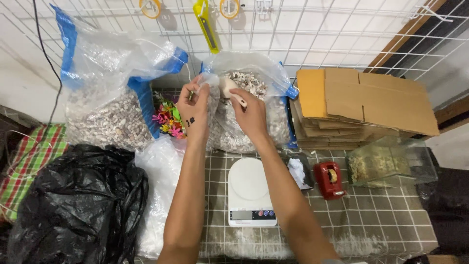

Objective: Weighing out a specific amount of aquarium gravel into a plastic bag using a scoop and a digital scale

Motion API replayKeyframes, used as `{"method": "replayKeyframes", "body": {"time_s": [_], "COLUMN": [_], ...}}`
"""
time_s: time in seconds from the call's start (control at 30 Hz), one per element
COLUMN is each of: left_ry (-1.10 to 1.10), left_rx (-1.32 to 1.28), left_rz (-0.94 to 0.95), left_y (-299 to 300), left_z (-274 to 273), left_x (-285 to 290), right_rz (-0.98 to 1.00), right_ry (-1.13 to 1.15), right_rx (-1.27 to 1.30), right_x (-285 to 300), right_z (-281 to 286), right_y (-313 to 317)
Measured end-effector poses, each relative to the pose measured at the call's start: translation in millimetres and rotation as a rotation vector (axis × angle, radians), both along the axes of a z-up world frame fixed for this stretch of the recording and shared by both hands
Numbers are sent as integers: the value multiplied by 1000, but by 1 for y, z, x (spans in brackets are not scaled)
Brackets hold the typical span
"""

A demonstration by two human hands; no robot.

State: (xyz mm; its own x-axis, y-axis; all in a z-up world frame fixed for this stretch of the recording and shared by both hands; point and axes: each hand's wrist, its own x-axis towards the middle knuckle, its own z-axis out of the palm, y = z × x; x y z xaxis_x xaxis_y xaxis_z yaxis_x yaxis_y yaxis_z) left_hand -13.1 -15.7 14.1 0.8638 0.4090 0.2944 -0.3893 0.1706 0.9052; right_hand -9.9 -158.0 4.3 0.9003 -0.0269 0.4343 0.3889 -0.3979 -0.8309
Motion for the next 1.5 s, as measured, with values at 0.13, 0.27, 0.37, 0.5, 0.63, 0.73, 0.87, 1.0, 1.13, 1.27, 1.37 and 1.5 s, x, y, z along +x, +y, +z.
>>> {"method": "replayKeyframes", "body": {"time_s": [0.13,0.27,0.37,0.5,0.63,0.73,0.87,1.0,1.13,1.27,1.37,1.5], "left_ry": [8,-156,-237,-183,-221,-139,-97,-76,-50,11,3,-18], "left_rx": [10,-75,-157,-50,229,267,504,595,716,493,340,285], "left_rz": [-1,-44,-71,-134,-159,-186,-178,-130,1,-40,-65,-73], "left_y": [1,-6,-13,-17,-14,-15,-15,-14,-8,-6,-7,-6], "left_z": [4,0,-4,-19,-7,4,2,31,5,3,5,2], "left_x": [-1,6,13,20,7,0,-4,-18,-4,-2,-3,-2], "right_rz": [-75,-280,-250,-292,-357,-340,-252,-214,-238,-248,-222,-161], "right_ry": [49,10,16,-6,-35,24,155,236,206,186,124,50], "right_rx": [-34,-262,-111,-34,-113,-44,186,471,629,718,717,637], "right_x": [-19,-3,-1,11,17,23,22,36,39,25,21,4], "right_z": [23,15,23,23,-6,-16,-19,-34,-32,-7,8,32], "right_y": [-4,-41,-64,-81,-71,-61,-47,-49,-55,-66,-75,-73]}}
